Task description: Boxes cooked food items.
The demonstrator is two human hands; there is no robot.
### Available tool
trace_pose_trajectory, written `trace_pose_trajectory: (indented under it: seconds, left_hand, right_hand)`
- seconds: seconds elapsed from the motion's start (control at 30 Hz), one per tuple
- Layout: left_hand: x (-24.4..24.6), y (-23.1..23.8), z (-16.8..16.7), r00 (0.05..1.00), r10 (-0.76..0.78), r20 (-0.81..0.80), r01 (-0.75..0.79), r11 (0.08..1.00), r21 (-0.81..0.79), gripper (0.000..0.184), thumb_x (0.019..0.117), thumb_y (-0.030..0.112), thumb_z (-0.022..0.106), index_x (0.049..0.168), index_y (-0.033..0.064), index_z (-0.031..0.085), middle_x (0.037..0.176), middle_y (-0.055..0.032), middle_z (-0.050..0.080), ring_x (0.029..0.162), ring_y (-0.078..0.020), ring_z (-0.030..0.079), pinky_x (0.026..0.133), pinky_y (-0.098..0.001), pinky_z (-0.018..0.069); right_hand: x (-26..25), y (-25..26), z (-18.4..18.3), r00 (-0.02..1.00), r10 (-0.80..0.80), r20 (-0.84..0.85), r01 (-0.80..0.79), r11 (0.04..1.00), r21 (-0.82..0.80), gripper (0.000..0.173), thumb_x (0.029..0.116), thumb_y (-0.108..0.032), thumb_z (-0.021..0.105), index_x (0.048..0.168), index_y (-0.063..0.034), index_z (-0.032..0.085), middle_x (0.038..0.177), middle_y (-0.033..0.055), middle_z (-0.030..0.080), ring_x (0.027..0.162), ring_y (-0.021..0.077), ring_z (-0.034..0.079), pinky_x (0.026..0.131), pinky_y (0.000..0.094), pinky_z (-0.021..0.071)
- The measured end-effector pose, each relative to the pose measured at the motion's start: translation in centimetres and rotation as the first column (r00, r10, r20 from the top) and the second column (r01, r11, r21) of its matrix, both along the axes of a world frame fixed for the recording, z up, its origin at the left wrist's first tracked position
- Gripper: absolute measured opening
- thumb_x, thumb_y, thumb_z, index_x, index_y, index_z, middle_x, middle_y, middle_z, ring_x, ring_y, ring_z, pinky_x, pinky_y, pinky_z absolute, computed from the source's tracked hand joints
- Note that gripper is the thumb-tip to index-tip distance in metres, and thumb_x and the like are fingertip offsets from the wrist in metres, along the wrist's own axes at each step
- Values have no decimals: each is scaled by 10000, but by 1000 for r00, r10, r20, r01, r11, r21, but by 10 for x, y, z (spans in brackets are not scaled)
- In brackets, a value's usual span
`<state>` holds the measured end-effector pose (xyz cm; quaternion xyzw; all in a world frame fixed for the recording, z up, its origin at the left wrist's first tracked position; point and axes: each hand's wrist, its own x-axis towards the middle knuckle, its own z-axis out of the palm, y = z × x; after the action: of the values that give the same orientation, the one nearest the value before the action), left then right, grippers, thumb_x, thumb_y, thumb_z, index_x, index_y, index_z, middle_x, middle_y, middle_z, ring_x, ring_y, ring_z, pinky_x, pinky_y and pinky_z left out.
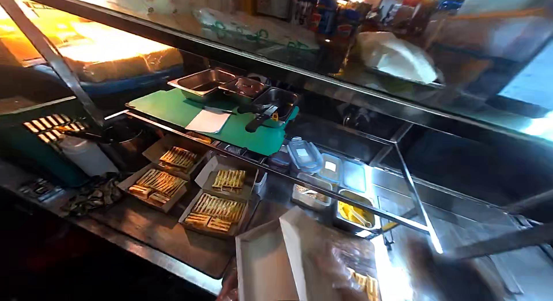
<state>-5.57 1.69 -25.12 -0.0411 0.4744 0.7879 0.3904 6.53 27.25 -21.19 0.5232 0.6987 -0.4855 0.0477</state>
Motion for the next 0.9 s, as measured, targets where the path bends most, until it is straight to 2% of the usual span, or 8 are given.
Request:
trace_pose_trajectory:
  seconds: [0.07, 0.13, 0.33, 0.43, 0.63, 0.77, 0.83, 0.9]
  left_hand:
    - [-20, 7, -18, 878, -90, -470, -76, 943, -324, 691, 945, 35, 585, 1559, -54, 278, 1523, -192, 473, 1351, -201, 529, 1110, -366, 469]
    - [-44, 15, -17, 491, -373, -787, -163, 848, -504, 701, 901, 181, 662, 1483, -118, 411, 1557, -311, 395, 1450, -352, 434, 1189, -453, 392]
    - [-76, 93, -8, -243, -881, -407, 8, 417, -909, 658, 993, 484, 555, 1557, 159, 460, 1633, -168, 367, 1532, -416, 270, 1210, -718, 120]
    - [-84, 109, -22, -333, -865, -376, 87, 369, -926, 670, 1010, 495, 520, 1528, 72, 479, 1591, -228, 409, 1508, -455, 301, 1170, -781, 84]
    - [-67, 111, 1, -99, -627, -773, 418, 679, -604, 406, 1028, 295, 577, 1359, 72, 652, 1375, -156, 649, 1252, -330, 639, 1060, -517, 506]
    - [-11, 158, -17, -72, -495, -866, 425, 770, -476, 361, 998, 278, 576, 1302, 137, 709, 1305, -71, 702, 1205, -240, 673, 1016, -439, 552]
    - [16, 192, -13, -243, -580, -777, 443, 646, -621, 499, 962, 344, 585, 1436, 193, 607, 1429, -53, 623, 1301, -253, 604, 1044, -484, 522]
    - [34, 223, 6, -464, -735, -495, 445, 289, -847, 710, 939, 395, 628, 1583, 205, 396, 1599, -92, 429, 1444, -342, 434, 1110, -599, 414]
  right_hand:
    - [-33, 65, 20, 959, 231, 166, -265, 937, 228, 502, 1011, -284, 597, 1437, -24, 543, 1396, 226, 600, 1311, 361, 573, 1116, 539, 450]
    - [-77, 109, 23, 880, 392, 267, -471, 795, 383, 421, 1054, -331, 504, 1397, -109, 608, 1382, 165, 631, 1309, 340, 578, 1116, 557, 436]
    - [-224, 112, -10, 935, 344, 84, -339, 804, 489, 432, 1039, -322, 566, 1348, -29, 640, 1359, 211, 640, 1296, 371, 581, 1113, 561, 424]
    - [-219, 87, -29, 947, 298, 120, -302, 695, 652, 542, 1011, -244, 598, 1540, -205, 488, 1576, 71, 482, 1486, 285, 389, 1250, 583, 207]
    - [-32, 26, -1, 990, -5, 142, -93, 733, 674, 385, 1026, -175, 554, 1396, -218, 652, 1360, 30, 679, 1234, 191, 650, 1061, 426, 528]
    - [100, 41, -20, 883, -6, 470, -220, 878, 425, 672, 928, -287, 616, 1571, -331, 428, 1614, 20, 429, 1499, 205, 381, 1209, 479, 365]
    - [122, 50, -25, 829, 141, 541, -339, 896, 285, 937, 832, -448, 729, 1638, -307, 271, 1700, 54, 250, 1580, 264, 183, 1255, 555, 241]
    - [120, 52, -28, 801, 278, 530, -405, 904, 137, 959, 848, -484, 740, 1643, -252, 256, 1694, 74, 261, 1565, 280, 228, 1239, 575, 269]
